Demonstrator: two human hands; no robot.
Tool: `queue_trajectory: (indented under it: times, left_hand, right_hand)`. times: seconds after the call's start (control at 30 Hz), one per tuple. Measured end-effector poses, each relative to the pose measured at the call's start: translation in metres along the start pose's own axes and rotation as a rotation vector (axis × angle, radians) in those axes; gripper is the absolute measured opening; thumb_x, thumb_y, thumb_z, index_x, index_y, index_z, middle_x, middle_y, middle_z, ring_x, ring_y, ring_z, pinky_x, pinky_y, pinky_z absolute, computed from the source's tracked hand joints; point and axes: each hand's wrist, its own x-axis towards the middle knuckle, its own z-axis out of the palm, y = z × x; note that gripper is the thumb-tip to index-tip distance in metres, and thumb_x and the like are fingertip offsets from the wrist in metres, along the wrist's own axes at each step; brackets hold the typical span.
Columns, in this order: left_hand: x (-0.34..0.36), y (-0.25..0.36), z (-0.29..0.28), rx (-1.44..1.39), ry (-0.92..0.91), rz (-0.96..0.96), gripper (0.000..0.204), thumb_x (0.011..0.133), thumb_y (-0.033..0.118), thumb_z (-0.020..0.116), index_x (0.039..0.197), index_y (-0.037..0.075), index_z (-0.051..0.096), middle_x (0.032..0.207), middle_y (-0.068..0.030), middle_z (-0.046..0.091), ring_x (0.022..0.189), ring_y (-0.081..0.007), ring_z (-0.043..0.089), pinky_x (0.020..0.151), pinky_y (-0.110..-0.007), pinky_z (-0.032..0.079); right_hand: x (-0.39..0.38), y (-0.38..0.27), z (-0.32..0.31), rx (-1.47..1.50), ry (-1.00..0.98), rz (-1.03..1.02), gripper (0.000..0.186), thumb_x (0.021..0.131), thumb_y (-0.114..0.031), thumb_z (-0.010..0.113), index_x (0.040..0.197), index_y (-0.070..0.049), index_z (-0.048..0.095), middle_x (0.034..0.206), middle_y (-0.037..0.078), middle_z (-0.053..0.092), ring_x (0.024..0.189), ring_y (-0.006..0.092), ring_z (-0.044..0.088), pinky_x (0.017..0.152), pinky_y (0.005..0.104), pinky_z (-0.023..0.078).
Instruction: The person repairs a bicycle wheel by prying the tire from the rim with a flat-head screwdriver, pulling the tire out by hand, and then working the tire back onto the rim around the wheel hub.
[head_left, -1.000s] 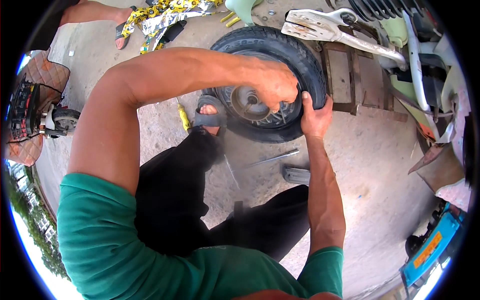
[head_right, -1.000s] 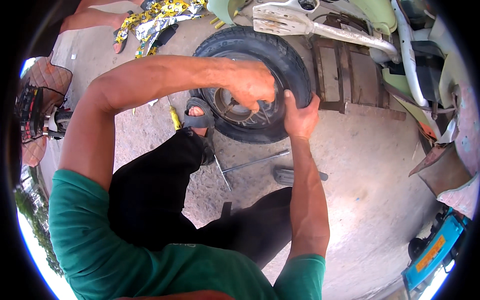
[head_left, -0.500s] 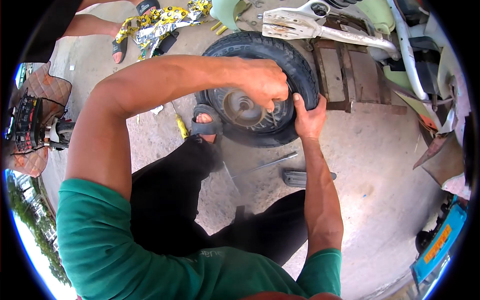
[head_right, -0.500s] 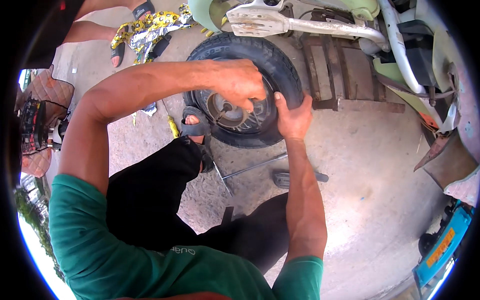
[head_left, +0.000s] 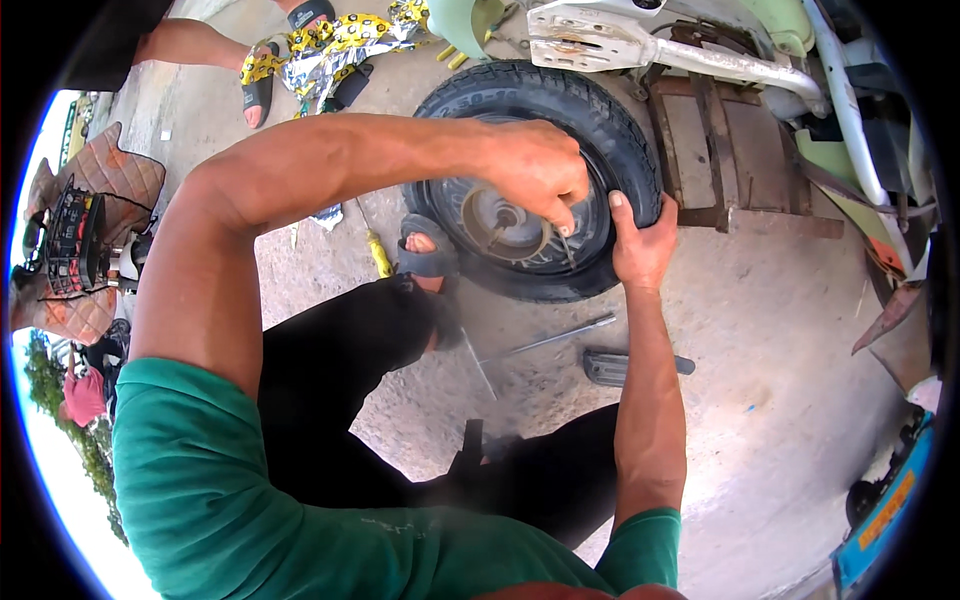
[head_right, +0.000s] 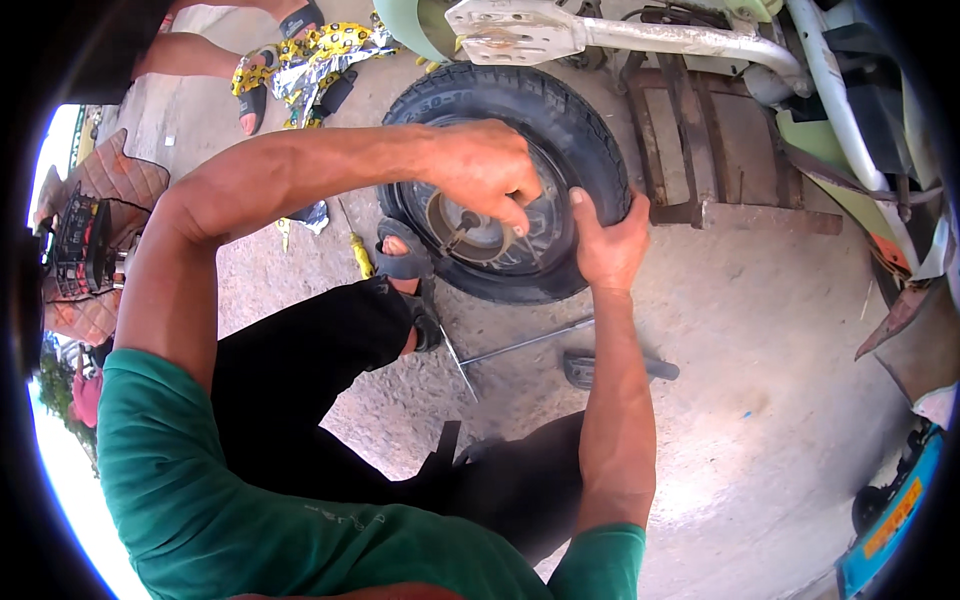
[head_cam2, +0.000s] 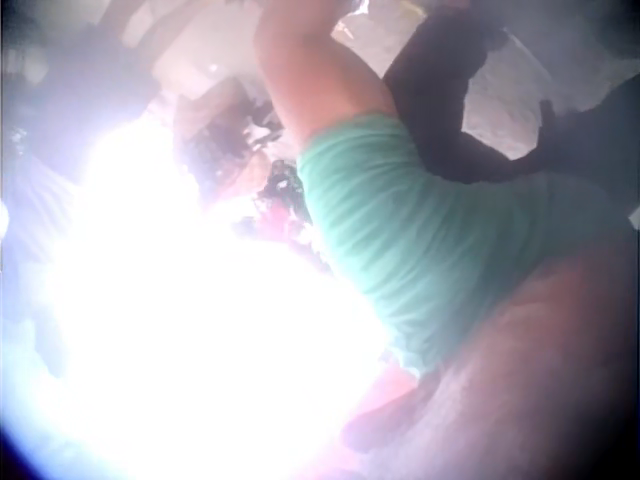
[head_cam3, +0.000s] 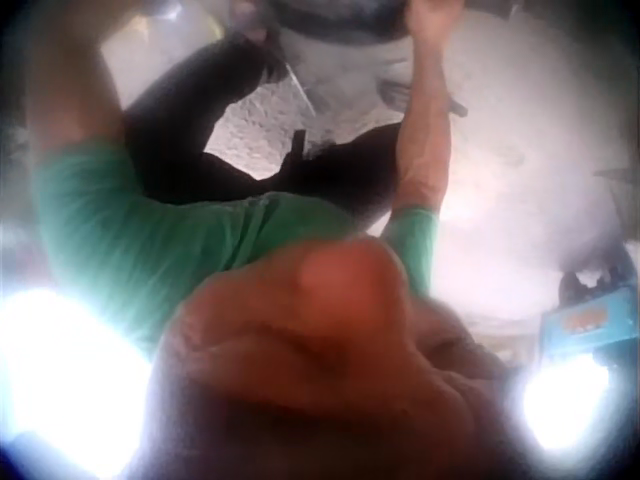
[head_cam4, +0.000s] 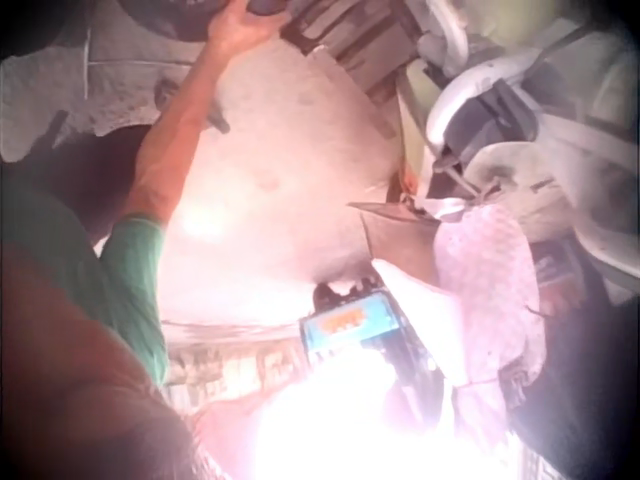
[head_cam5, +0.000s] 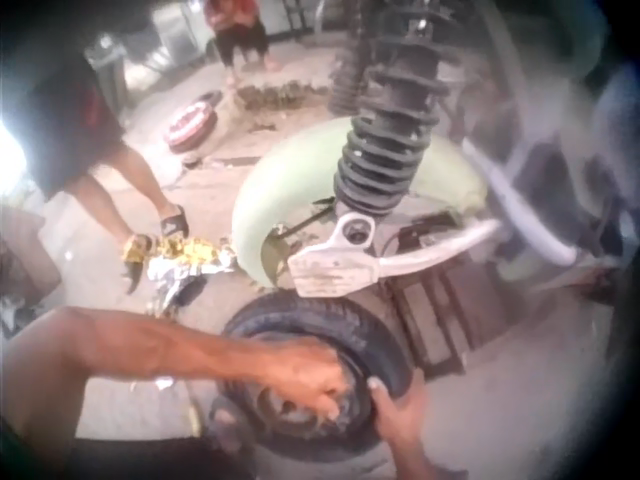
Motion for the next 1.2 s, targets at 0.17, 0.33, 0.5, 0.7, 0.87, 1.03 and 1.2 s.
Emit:
queue_trajectory:
  times: [0.17, 0.33, 0.5, 0.7, 0.87, 1.03, 1.2]
  left_hand:
    - [0.002, 0.004, 0.000, -0.012, 0.014, -0.017, 0.035, 0.088, 0.040, 0.079, 0.078, 0.007, 0.072, 0.069, -0.0147, 0.069, 0.070, -0.0382, 0.069, 0.062, -0.050, 0.051]
    - [0.003, 0.010, -0.001, 0.017, 0.048, -0.025, 0.033, 0.089, 0.039, 0.077, 0.079, 0.008, 0.071, 0.070, -0.0150, 0.069, 0.072, -0.0394, 0.069, 0.065, -0.051, 0.052]
    - [0.005, 0.011, 0.001, 0.112, 0.053, -0.131, 0.030, 0.091, 0.039, 0.073, 0.089, 0.009, 0.078, 0.084, -0.0176, 0.076, 0.087, -0.0387, 0.074, 0.078, -0.052, 0.057]
    - [0.000, 0.022, -0.003, 0.268, -0.075, -0.008, 0.035, 0.088, 0.039, 0.076, 0.089, 0.005, 0.076, 0.082, -0.0163, 0.075, 0.084, -0.0404, 0.074, 0.074, -0.051, 0.059]
    - [0.003, 0.045, 0.009, 0.504, -0.120, 0.028, 0.016, 0.082, 0.018, 0.070, 0.089, 0.006, 0.078, 0.085, -0.0169, 0.078, 0.088, -0.0356, 0.077, 0.072, -0.046, 0.060]
    - [0.014, 0.052, 0.015, 0.543, -0.177, 0.014, 0.018, 0.083, 0.019, 0.067, 0.089, 0.007, 0.080, 0.088, -0.0154, 0.079, 0.087, -0.0342, 0.077, 0.076, -0.046, 0.059]
    - [0.008, 0.035, 0.012, 0.441, -0.007, 0.136, 0.027, 0.085, 0.030, 0.070, 0.094, 0.006, 0.077, 0.087, -0.0164, 0.076, 0.083, -0.0375, 0.075, 0.076, -0.049, 0.058]
  right_hand:
    - [0.001, 0.004, 0.000, -0.002, -0.001, 0.011, 0.085, 0.081, -0.049, 0.088, 0.137, 0.007, 0.057, 0.124, 0.032, 0.070, 0.118, 0.0456, 0.068, 0.103, 0.0482, 0.052]
    - [0.004, 0.008, 0.000, 0.021, 0.000, 0.005, 0.087, 0.082, -0.051, 0.087, 0.138, 0.008, 0.057, 0.124, 0.033, 0.069, 0.119, 0.0461, 0.068, 0.103, 0.0484, 0.052]
    - [0.002, 0.002, 0.002, -0.028, 0.005, 0.017, 0.088, 0.081, -0.052, 0.087, 0.138, 0.008, 0.057, 0.124, 0.033, 0.069, 0.119, 0.0461, 0.068, 0.103, 0.0482, 0.052]
    - [0.002, 0.003, -0.001, -0.028, 0.004, 0.018, 0.088, 0.081, -0.053, 0.087, 0.139, 0.006, 0.058, 0.126, 0.032, 0.069, 0.121, 0.0456, 0.067, 0.104, 0.0484, 0.052]
    - [0.001, 0.004, -0.001, -0.040, 0.011, 0.041, 0.090, 0.079, -0.055, 0.087, 0.140, 0.004, 0.058, 0.129, 0.031, 0.069, 0.122, 0.0454, 0.067, 0.106, 0.0486, 0.051]
    - [0.000, 0.002, -0.001, -0.039, 0.019, 0.057, 0.089, 0.079, -0.056, 0.086, 0.139, 0.004, 0.058, 0.128, 0.031, 0.069, 0.122, 0.0467, 0.066, 0.105, 0.0490, 0.051]
    - [0.001, 0.000, -0.001, -0.052, 0.012, 0.037, 0.088, 0.081, -0.057, 0.085, 0.137, 0.005, 0.058, 0.126, 0.032, 0.070, 0.120, 0.0471, 0.067, 0.103, 0.0495, 0.052]
